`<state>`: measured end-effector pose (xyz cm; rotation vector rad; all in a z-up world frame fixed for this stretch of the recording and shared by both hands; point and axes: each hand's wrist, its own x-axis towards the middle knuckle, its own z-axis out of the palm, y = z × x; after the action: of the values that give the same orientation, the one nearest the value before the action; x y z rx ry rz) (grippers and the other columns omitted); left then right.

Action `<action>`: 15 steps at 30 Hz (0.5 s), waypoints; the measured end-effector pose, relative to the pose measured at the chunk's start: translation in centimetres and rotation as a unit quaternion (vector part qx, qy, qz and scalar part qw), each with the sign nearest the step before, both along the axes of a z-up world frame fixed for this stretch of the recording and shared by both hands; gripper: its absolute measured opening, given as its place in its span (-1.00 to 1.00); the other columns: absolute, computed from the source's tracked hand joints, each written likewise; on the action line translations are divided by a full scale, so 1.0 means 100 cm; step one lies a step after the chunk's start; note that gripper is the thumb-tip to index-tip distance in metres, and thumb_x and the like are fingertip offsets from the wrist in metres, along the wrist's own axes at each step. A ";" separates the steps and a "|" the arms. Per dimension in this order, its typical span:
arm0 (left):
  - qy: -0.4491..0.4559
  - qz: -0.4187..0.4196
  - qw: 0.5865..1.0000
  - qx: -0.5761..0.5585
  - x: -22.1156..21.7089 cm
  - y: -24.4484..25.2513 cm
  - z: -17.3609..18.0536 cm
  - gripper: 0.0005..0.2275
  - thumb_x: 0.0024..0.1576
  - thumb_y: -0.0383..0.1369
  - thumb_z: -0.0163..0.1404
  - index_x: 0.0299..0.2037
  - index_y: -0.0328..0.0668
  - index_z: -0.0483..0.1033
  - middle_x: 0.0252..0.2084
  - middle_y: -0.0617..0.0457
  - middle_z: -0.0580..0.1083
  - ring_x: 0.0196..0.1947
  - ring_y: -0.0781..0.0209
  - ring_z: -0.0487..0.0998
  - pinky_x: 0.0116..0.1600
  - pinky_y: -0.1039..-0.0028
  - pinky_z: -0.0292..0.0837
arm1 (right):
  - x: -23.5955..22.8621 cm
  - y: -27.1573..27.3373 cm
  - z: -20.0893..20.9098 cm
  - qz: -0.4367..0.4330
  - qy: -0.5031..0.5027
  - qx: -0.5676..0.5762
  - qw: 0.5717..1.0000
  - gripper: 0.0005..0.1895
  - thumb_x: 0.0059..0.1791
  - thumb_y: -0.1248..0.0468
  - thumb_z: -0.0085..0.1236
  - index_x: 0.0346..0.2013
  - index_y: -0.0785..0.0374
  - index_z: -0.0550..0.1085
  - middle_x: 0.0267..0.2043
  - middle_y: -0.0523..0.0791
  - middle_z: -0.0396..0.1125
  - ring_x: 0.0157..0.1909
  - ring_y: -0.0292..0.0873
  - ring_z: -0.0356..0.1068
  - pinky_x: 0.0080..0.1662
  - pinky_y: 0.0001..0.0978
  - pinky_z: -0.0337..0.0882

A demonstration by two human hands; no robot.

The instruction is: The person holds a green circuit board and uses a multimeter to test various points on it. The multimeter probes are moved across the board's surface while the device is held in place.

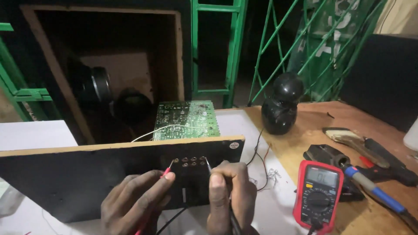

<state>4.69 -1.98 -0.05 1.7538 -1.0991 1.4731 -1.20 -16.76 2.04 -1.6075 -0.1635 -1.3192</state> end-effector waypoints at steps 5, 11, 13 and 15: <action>-0.025 -0.026 0.999 -0.017 0.002 -0.003 0.006 -0.84 0.19 -0.38 0.03 -0.08 -0.18 0.60 -0.22 -0.10 0.56 -0.43 0.17 0.56 -0.28 0.48 0.47 | -0.017 0.019 0.004 -0.150 0.105 0.069 0.981 -0.68 0.01 0.01 -0.11 -0.44 0.04 0.53 -0.48 -0.27 0.37 -0.43 -0.34 0.31 -0.31 -0.54 0.27; -0.005 -0.039 0.999 -0.025 0.003 -0.001 0.003 -0.82 0.23 -0.37 0.00 -0.03 -0.14 0.60 -0.17 -0.06 0.55 -0.45 0.21 0.53 -0.31 0.57 0.46 | -0.009 0.010 -0.003 -0.146 0.121 0.046 0.981 -0.72 -0.01 0.04 -0.07 -0.37 0.06 0.57 -0.41 -0.28 0.41 -0.34 -0.34 0.34 -0.20 -0.55 0.26; -0.005 -0.058 0.998 -0.034 0.002 -0.004 0.001 -0.83 0.23 -0.41 0.00 -0.04 -0.19 0.60 -0.20 -0.08 0.54 -0.44 0.22 0.56 -0.30 0.57 0.48 | -0.007 0.010 -0.006 -0.121 0.064 0.013 0.991 -0.69 -0.01 0.06 -0.10 -0.40 0.16 0.53 -0.52 -0.23 0.35 -0.45 -0.32 0.29 -0.32 -0.51 0.21; -0.015 -0.017 0.997 -0.080 0.007 -0.009 0.000 -0.85 0.24 -0.32 0.00 -0.07 -0.02 0.62 -0.22 0.04 0.55 -0.53 0.34 0.45 -0.39 0.65 0.37 | -0.006 0.014 -0.008 -0.163 0.084 0.025 0.983 -0.73 0.01 0.14 -0.08 -0.32 0.16 0.57 -0.31 -0.22 0.47 -0.24 -0.30 0.37 -0.09 -0.51 0.30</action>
<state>5.37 -2.84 -0.10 1.5998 -0.9909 1.5289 -1.81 -15.36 1.24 -1.7447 0.2454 -1.4100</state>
